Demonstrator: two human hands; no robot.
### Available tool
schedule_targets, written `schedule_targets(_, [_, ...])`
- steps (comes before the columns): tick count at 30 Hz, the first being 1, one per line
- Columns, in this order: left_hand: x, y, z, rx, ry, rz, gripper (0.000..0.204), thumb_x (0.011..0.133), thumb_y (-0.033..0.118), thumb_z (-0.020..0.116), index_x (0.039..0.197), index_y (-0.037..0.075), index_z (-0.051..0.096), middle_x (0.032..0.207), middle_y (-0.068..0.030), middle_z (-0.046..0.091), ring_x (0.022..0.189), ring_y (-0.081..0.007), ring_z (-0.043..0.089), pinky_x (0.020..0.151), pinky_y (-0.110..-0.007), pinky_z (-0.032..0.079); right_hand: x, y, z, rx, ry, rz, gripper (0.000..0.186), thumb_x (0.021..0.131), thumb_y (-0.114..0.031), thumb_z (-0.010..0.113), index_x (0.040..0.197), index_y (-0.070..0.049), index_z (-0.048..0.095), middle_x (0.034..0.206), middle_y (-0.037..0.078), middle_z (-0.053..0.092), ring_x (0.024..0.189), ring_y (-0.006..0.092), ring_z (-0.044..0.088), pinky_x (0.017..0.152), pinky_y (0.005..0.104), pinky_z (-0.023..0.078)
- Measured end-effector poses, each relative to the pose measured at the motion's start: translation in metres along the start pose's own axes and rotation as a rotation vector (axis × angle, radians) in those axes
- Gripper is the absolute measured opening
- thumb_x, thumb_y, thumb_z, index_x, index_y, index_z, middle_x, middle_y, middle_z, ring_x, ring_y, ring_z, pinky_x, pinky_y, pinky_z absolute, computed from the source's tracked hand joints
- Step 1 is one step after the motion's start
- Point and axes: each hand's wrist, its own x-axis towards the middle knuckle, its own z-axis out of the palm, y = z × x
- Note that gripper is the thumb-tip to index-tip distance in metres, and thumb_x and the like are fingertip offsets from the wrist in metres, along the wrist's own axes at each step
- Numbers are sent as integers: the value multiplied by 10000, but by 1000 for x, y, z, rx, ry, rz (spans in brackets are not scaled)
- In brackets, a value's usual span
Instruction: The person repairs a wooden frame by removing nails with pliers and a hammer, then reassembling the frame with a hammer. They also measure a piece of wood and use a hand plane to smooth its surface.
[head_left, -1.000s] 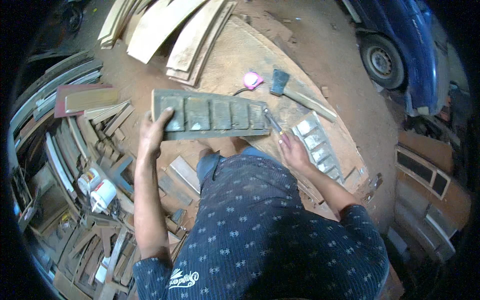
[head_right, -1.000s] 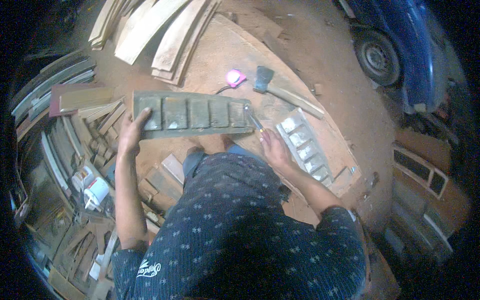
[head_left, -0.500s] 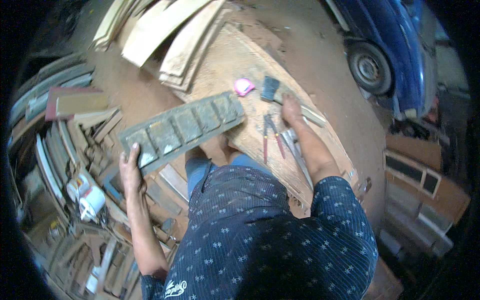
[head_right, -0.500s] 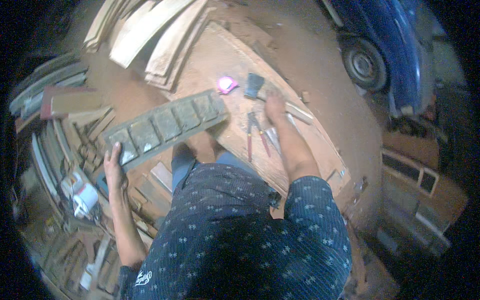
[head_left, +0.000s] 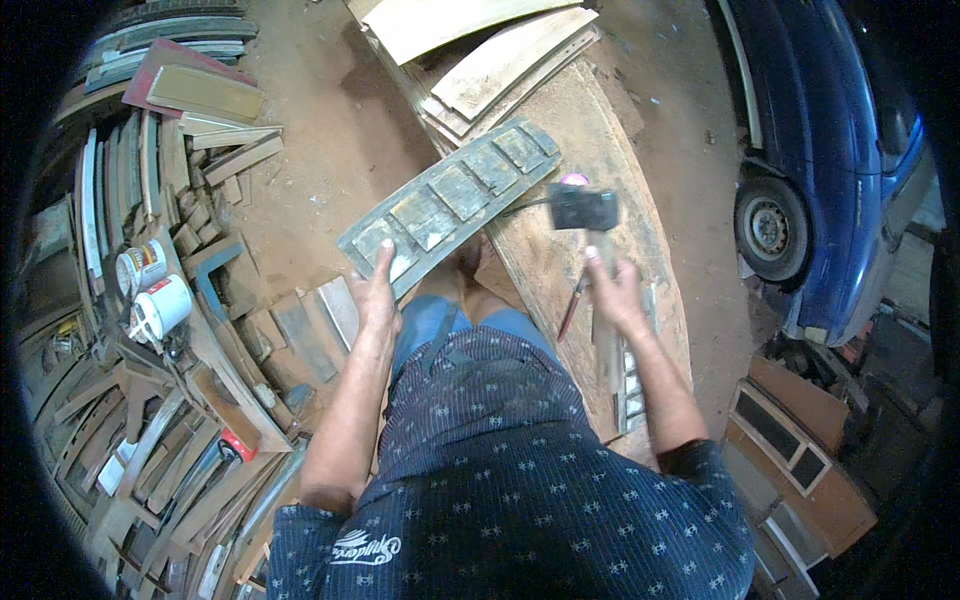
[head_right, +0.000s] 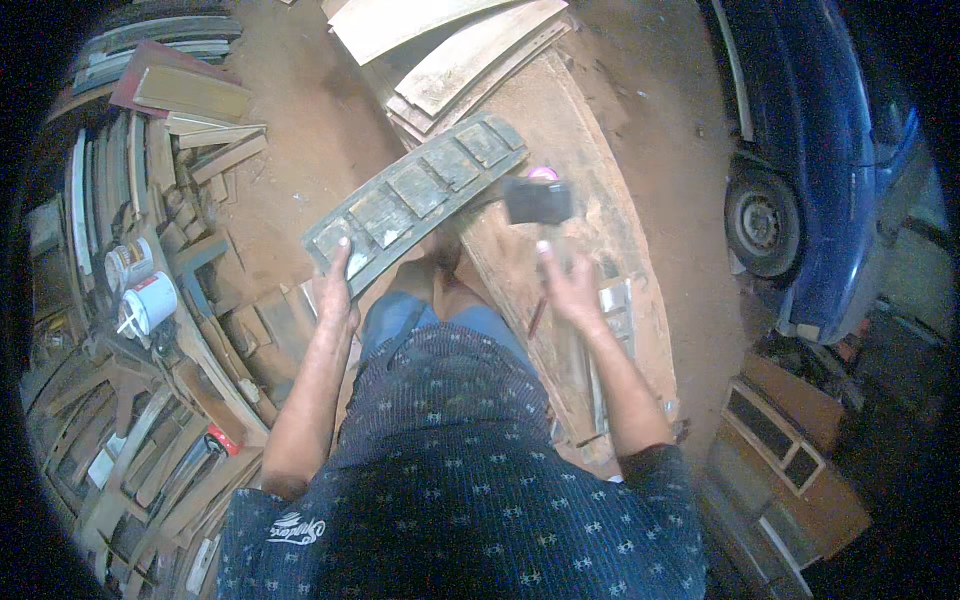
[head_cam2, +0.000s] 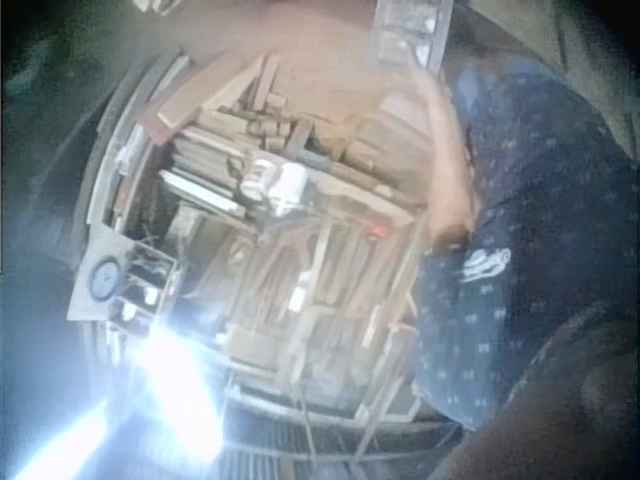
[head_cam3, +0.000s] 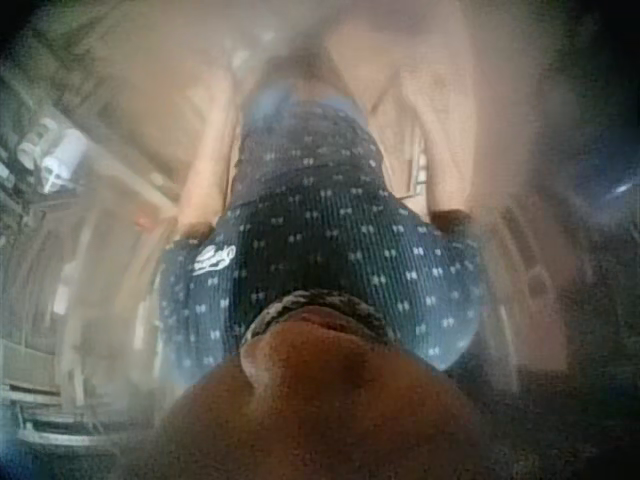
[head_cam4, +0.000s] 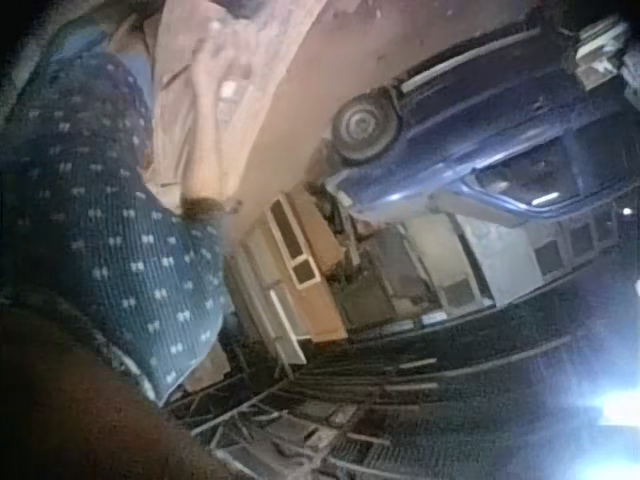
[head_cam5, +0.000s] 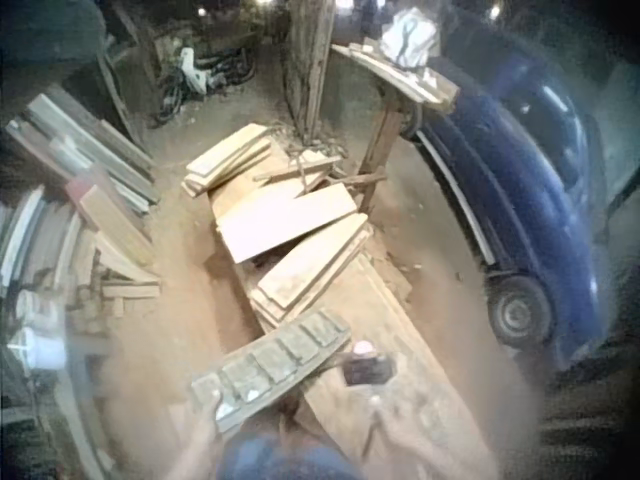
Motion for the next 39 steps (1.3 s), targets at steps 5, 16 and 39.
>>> schedule_targets(5, [2, -10, 0, 63, 107, 42, 588, 870, 162, 795, 1322, -37, 475, 1240, -168, 616, 1099, -248, 628, 953, -371, 518, -24, -77, 58, -174, -128, -169, 447, 981, -374, 614, 1163, 34, 628, 907, 256, 713, 850, 398, 711, 760, 450, 537])
schedule_targets(16, [0, -2, 6, -21, 48, 149, 517, 870, 121, 790, 1241, -28, 464, 1175, -157, 622, 1063, -214, 631, 929, -351, 527, -15, -86, 89, -450, -199, -128, 467, 1004, -354, 570, 1121, 98, 582, 886, 354, 663, 919, 483, 681, 799, 521, 520])
schedule_targets(39, [0, 29, 12, 149, 19, 132, 571, 857, 135, 806, 1247, -38, 425, 1178, -190, 613, 1059, -231, 633, 922, -348, 521, 7, -101, 76, 42, -481, 277, 327, 1043, -332, 547, 1053, -7, 579, 653, 34, 551, 486, 137, 534, 430, 302, 436])
